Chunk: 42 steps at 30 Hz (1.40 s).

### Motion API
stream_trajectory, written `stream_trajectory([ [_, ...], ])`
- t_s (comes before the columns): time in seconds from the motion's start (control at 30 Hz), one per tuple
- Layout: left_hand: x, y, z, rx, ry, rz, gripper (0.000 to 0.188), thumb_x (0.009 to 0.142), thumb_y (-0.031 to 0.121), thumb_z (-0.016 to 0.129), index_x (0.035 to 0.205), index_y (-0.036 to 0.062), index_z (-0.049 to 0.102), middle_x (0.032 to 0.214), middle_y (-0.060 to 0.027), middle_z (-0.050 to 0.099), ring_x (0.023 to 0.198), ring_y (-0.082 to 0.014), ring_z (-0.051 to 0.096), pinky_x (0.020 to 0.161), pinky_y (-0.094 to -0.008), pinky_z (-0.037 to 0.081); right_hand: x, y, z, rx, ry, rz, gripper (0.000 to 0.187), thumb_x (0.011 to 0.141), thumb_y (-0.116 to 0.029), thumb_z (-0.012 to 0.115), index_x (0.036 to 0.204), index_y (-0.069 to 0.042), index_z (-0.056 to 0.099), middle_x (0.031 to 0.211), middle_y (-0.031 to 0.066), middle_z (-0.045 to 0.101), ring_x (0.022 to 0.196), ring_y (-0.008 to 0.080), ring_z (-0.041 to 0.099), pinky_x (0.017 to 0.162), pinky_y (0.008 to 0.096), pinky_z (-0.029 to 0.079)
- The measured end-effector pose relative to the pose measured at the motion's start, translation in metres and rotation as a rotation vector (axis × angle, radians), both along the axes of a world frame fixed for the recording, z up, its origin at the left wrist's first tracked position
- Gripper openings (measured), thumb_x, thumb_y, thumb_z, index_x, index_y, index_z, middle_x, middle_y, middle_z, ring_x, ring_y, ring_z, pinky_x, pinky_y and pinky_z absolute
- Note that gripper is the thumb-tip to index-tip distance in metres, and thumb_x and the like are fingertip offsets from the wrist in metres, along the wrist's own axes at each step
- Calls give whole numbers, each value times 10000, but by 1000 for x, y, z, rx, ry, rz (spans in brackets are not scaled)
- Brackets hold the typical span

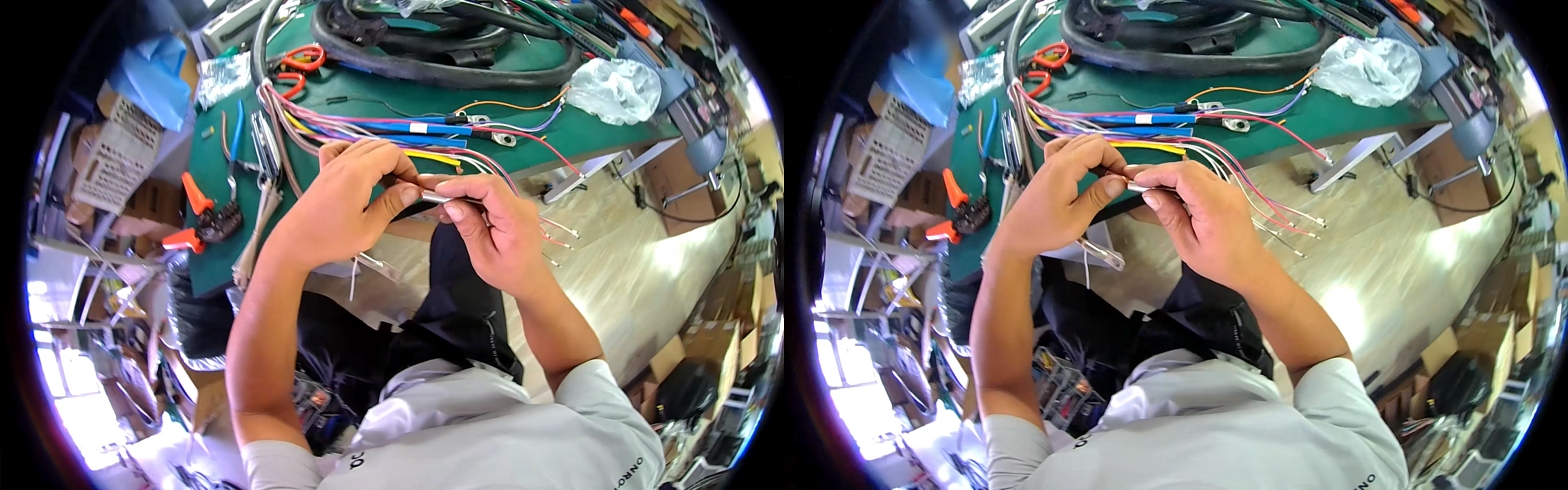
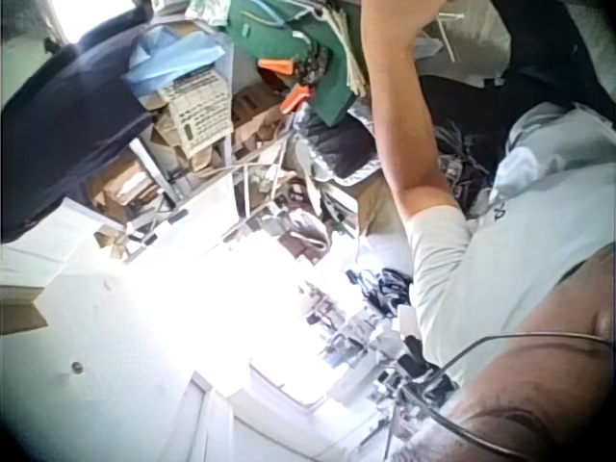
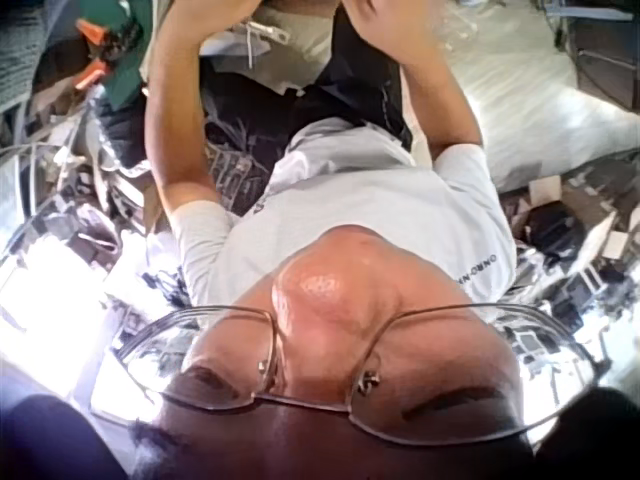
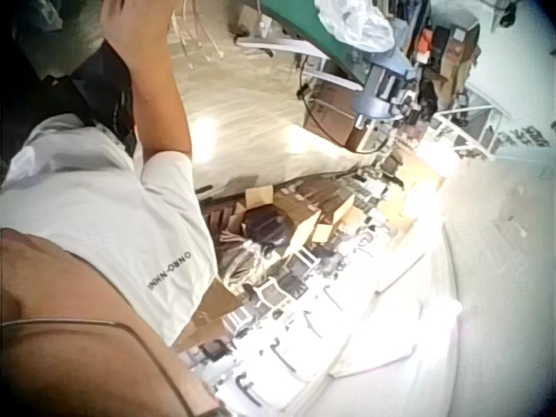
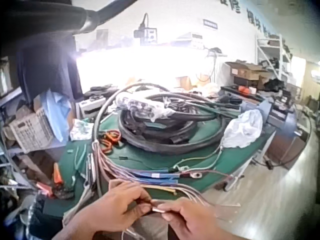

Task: The person slides a metal terminal onto a wire end and pushes it into a plastic sleeve. The person performs these actions by hand, handling multiple wires and terminals one at a time.

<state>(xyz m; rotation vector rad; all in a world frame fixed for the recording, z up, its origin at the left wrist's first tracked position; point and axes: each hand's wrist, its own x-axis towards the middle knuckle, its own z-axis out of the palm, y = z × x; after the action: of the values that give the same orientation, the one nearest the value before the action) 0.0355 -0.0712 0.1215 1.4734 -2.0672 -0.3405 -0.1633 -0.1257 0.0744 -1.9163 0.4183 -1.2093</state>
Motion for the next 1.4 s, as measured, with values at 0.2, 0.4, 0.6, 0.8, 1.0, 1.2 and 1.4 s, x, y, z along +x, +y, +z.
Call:
stream_trajectory([
  [0.2,-3,8,-22,-28,-31,-8,122,883,163,633,931,56,597,860,-70,581,906,-243,545,940,-358,313,-2,15,-30,147,87,-32,150,941,-41,607,1081,10,590,977,117,699,789,150,689,696,264,562],
  [0.4,-1,10,-27,-29,-61,-50,133,786,81,653,902,73,589,847,-51,551,893,-230,538,930,-357,310,-1,28,-47,333,129,-53,200,970,-79,586,1136,29,562,1010,123,696,753,100,650,691,229,551],
  [0.6,0,7,-30,0,-45,-43,187,740,38,667,904,83,591,862,-37,563,874,-199,550,940,-343,302,0,26,-51,390,59,-11,226,982,-129,583,1151,19,556,979,115,710,724,76,619,658,202,522],
  [0.8,0,6,-32,0,8,-43,165,763,39,680,899,90,601,830,-7,574,884,-180,560,971,-341,298,-1,25,-49,417,29,14,203,983,-115,578,1135,18,561,949,105,712,719,63,604,641,195,506],
  [1.0,3,7,-36,0,45,-24,100,779,58,700,838,82,622,799,-5,571,896,-188,555,1007,-352,292,-2,23,-53,391,17,38,171,974,-60,574,1123,24,571,942,92,702,780,93,653,664,215,522],
  [1.2,4,8,-36,14,42,-26,93,783,63,702,835,78,627,797,-12,567,905,-192,548,1010,-349,283,-3,20,-53,252,77,-7,151,958,-31,589,1097,30,595,975,108,691,862,148,702,710,247,543],
  [1.4,4,7,-36,16,45,-34,88,789,61,697,835,82,625,788,-15,559,896,-192,543,974,-344,288,-6,11,-54,80,122,-33,141,930,0,613,1070,16,627,973,124,691,832,187,714,709,265,551],
])
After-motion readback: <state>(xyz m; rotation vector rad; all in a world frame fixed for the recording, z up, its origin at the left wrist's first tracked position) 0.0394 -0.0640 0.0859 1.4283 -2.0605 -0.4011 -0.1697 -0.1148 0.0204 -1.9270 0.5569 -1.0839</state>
